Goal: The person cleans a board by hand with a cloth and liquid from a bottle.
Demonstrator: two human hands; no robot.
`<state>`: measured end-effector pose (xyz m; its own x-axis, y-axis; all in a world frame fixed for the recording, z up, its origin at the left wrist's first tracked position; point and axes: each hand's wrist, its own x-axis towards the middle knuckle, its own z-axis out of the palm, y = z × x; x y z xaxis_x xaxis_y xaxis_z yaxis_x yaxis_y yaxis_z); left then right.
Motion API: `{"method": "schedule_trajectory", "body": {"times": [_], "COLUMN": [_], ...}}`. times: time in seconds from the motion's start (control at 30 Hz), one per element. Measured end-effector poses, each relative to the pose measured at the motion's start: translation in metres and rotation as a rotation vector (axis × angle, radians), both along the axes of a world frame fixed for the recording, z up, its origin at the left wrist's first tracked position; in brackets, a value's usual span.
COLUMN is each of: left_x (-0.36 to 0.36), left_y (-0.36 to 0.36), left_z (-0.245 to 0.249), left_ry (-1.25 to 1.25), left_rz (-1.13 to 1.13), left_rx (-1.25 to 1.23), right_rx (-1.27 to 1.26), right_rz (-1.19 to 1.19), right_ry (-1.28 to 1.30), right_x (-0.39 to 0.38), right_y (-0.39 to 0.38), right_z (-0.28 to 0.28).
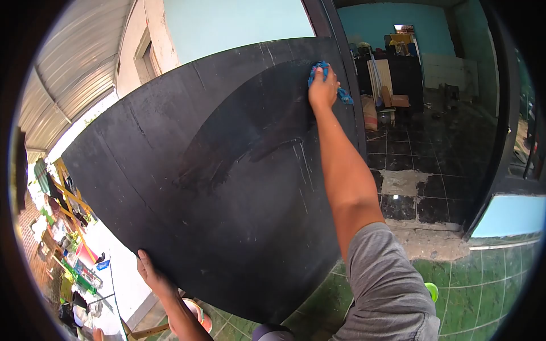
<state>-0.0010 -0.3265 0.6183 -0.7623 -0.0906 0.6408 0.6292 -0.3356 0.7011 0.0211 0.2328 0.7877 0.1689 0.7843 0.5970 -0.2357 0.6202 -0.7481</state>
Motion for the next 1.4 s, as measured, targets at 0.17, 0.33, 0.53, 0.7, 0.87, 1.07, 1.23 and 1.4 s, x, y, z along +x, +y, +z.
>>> {"method": "schedule_trajectory", "body": {"times": [0.17, 0.33, 0.53, 0.7, 0.87, 1.07, 1.23, 1.4], "left_x": [-0.008, -0.011, -0.018, -0.019, -0.018, -0.002, -0.006, -0.007], "left_y": [0.003, 0.006, 0.007, 0.004, 0.004, 0.009, 0.007, 0.006], "left_z": [0.005, 0.009, 0.007, 0.004, 0.003, 0.012, 0.006, 0.006], "left_ry": [0.004, 0.000, 0.052, 0.062, 0.050, 0.003, 0.059, 0.081], "left_rz": [-0.013, -0.041, -0.038, 0.007, -0.003, -0.077, -0.016, -0.037], "left_rx": [0.008, 0.002, -0.010, -0.044, -0.020, 0.041, 0.005, -0.003], "right_rx": [0.965, 1.395, 0.637, 0.296, 0.990, 1.410, 0.590, 0.385], "right_rz": [0.093, 0.130, -0.078, -0.215, 0.069, 0.150, -0.147, -0.098], "right_ry": [0.019, 0.061, -0.001, -0.043, 0.100, 0.139, 0.197, 0.155], "right_x": [0.012, -0.001, -0.013, -0.003, 0.005, 0.003, -0.005, -0.012], "right_y": [-0.208, -0.275, -0.050, -0.023, -0.196, -0.238, -0.028, -0.064], "right_z": [0.018, 0.036, 0.076, 0.067, 0.031, 0.038, 0.074, 0.074]}}
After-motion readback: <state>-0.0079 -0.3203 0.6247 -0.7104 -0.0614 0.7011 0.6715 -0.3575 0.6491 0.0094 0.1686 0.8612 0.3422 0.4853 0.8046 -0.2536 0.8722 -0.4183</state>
